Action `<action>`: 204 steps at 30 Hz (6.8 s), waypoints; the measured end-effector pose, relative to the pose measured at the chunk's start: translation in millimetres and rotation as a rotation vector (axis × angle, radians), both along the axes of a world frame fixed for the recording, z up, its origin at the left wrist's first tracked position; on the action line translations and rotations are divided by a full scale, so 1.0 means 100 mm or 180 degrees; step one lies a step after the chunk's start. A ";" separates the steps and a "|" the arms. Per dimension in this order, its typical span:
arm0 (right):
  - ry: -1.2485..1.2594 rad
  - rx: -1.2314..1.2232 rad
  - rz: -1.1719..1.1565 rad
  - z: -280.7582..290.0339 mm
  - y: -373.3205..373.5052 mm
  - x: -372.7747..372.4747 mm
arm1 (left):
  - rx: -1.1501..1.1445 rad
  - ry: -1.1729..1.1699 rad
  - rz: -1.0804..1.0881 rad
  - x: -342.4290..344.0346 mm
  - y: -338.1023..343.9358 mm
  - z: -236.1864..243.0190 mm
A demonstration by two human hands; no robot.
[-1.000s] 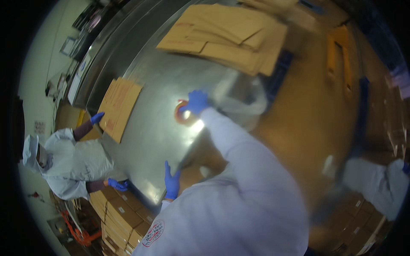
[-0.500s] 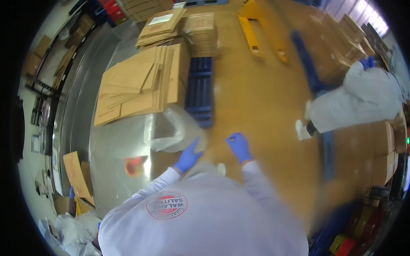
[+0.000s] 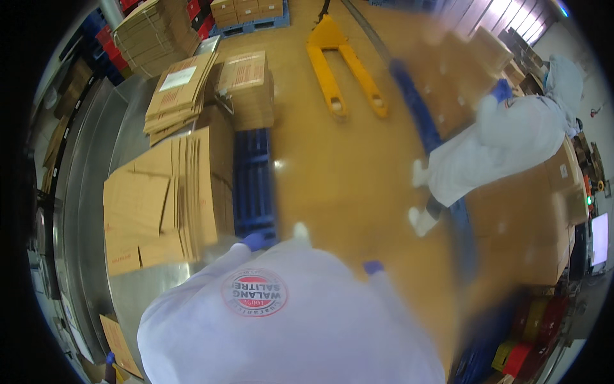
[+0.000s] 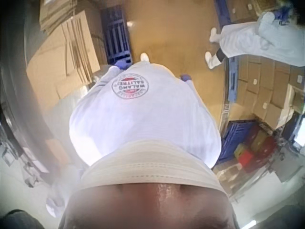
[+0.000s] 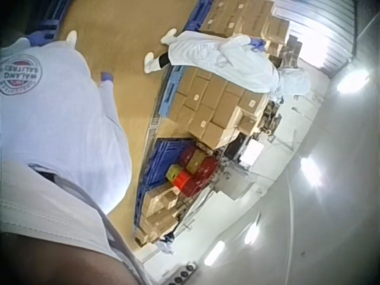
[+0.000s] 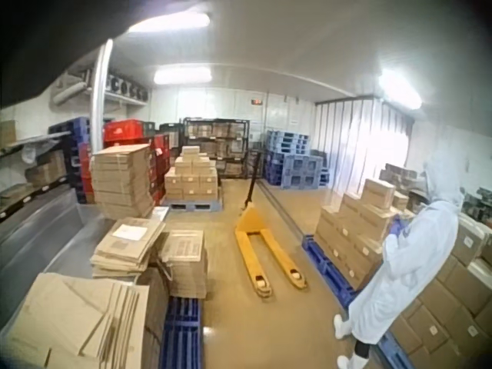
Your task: The person tapes cardboard boxes on a metal table using a handheld tape dispenser. They repeatedly apply tape to the top seams of multiple boxes, then move the sealed boxes to a nearby pallet. The person also briefly handles a plastic bag containing white ties.
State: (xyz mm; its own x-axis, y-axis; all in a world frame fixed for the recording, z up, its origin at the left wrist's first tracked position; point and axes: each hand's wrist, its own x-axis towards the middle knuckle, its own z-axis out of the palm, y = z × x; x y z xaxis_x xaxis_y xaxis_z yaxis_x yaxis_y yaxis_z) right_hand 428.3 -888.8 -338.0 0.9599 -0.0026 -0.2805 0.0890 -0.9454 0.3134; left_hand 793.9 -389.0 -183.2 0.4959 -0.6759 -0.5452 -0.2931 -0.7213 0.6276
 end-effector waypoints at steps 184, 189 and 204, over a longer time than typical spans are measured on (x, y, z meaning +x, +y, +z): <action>0.2285 0.3436 0.6459 4.90 10.45 -0.16 | 0.1362 -0.3777 0.8824 -7.78 4.24 3.23; 0.2057 0.5055 0.4361 4.77 10.43 0.62 | 0.2127 -0.3417 0.8630 -7.73 4.82 2.91; 0.1178 0.0792 0.2938 3.23 9.28 1.14 | 0.0507 -0.2836 0.8786 -7.71 4.88 3.11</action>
